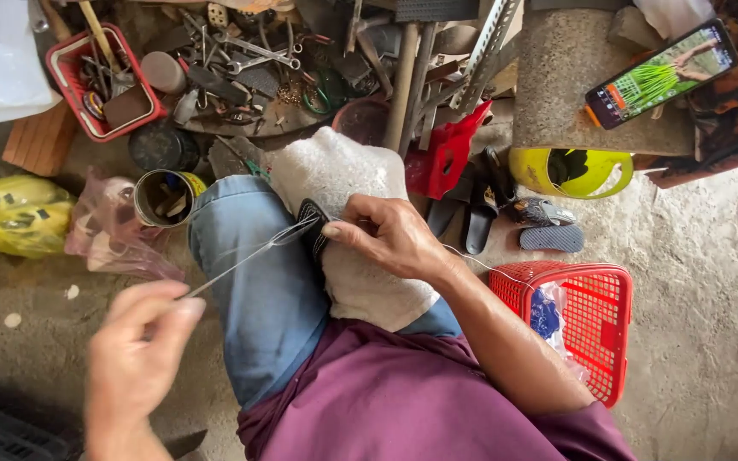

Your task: The person sits on the floor and sews a black shoe sole using a needle and white thread. The sole is placed on a white towel on their lap for stability. The person repeatedly pushes the needle through the sole and pulls the thread tight to secure the stitching.

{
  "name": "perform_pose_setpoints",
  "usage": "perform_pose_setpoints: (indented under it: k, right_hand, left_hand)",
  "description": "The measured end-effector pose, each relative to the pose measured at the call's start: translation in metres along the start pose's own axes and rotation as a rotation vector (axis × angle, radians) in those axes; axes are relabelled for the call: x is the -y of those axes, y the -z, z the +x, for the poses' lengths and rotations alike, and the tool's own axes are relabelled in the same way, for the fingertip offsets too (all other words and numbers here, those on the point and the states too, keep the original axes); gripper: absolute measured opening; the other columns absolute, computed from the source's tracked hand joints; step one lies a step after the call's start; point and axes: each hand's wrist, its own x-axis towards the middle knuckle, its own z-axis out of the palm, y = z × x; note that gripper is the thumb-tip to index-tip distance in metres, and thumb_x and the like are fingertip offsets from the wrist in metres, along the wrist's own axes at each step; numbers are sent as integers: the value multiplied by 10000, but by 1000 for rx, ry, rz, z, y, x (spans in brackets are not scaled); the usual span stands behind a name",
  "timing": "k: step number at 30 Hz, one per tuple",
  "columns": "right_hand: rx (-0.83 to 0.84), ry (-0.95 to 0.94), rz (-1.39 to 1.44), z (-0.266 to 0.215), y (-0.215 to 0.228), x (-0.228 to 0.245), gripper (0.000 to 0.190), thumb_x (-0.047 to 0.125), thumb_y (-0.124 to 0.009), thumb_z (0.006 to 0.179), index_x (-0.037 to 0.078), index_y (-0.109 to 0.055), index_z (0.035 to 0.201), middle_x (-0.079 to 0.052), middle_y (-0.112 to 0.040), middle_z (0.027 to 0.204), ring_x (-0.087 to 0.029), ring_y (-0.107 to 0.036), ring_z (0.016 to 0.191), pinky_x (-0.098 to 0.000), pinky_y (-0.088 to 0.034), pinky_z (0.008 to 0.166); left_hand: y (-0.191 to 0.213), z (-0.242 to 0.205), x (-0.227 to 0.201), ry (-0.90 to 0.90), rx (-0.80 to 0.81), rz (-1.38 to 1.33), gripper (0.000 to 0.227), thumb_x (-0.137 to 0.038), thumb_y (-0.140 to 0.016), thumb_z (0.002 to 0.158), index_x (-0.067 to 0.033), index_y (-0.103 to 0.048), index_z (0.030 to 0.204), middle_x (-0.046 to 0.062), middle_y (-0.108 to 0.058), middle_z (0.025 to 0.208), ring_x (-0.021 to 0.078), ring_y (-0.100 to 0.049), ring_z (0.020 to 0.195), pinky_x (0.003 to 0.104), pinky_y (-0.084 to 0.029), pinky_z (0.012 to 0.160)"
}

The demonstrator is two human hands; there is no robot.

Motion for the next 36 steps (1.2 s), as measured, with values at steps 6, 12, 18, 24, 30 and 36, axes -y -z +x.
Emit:
perform_pose_setpoints:
  k: [6,12,18,24,30,36]
  right_hand:
    - [-97,-81,389,-7,20,-30,329,367,-656,997,168,-564,752,63,-542,644,-50,-486,561,-231,-392,480]
    - [-283,-248,-358,-37,43,-114,267,329,-675,985,86,-742,1076,-127,-737,1054,-286,-625,983,-427,-491,811]
    - [-686,24,-747,-81,164,-172,318,77,-768,1033,-38,-633,1297,-227,-658,1305,-382,-512,1225,-493,-383,1010]
    - [-638,-447,-825,-81,267,-155,740,212,-801,1095,-31,-300,1583,-340,-309,1544,-473,-230,1389,-638,-239,1141]
    - [-603,-435,-935,-80,295,-186,1020,475,-810,984,-109,-239,1595,-387,-304,1591,-482,-211,1429,-537,-147,1157]
    - [-690,-265,-1044,-84,307,-231,694,119,-867,1118,-115,-369,1541,-379,-493,1429,-484,-395,1285,-540,-321,1059]
  left_hand:
    - [9,-9,168,305,-129,703,428,-441,-546,1146,-98,-794,1086,219,-728,1072,521,-675,942,607,-507,776]
    - [-44,19,20,-90,-239,20,407,-177,-673,1047,101,-660,1344,310,-672,1249,387,-672,1129,451,-559,938]
    - [-71,39,-19,-426,-327,258,502,-274,-811,970,74,-704,1316,248,-694,1286,399,-697,1132,478,-572,921]
    - [-64,29,-16,-406,-271,279,400,-216,-834,943,73,-754,1209,225,-710,1246,373,-709,1117,463,-597,897]
    - [-68,20,-18,-344,-270,242,346,-205,-807,954,50,-750,1180,211,-697,1285,362,-699,1143,462,-585,921]
    - [-70,22,-17,-331,-278,259,340,-210,-810,956,35,-750,1185,195,-701,1295,358,-704,1134,468,-569,928]
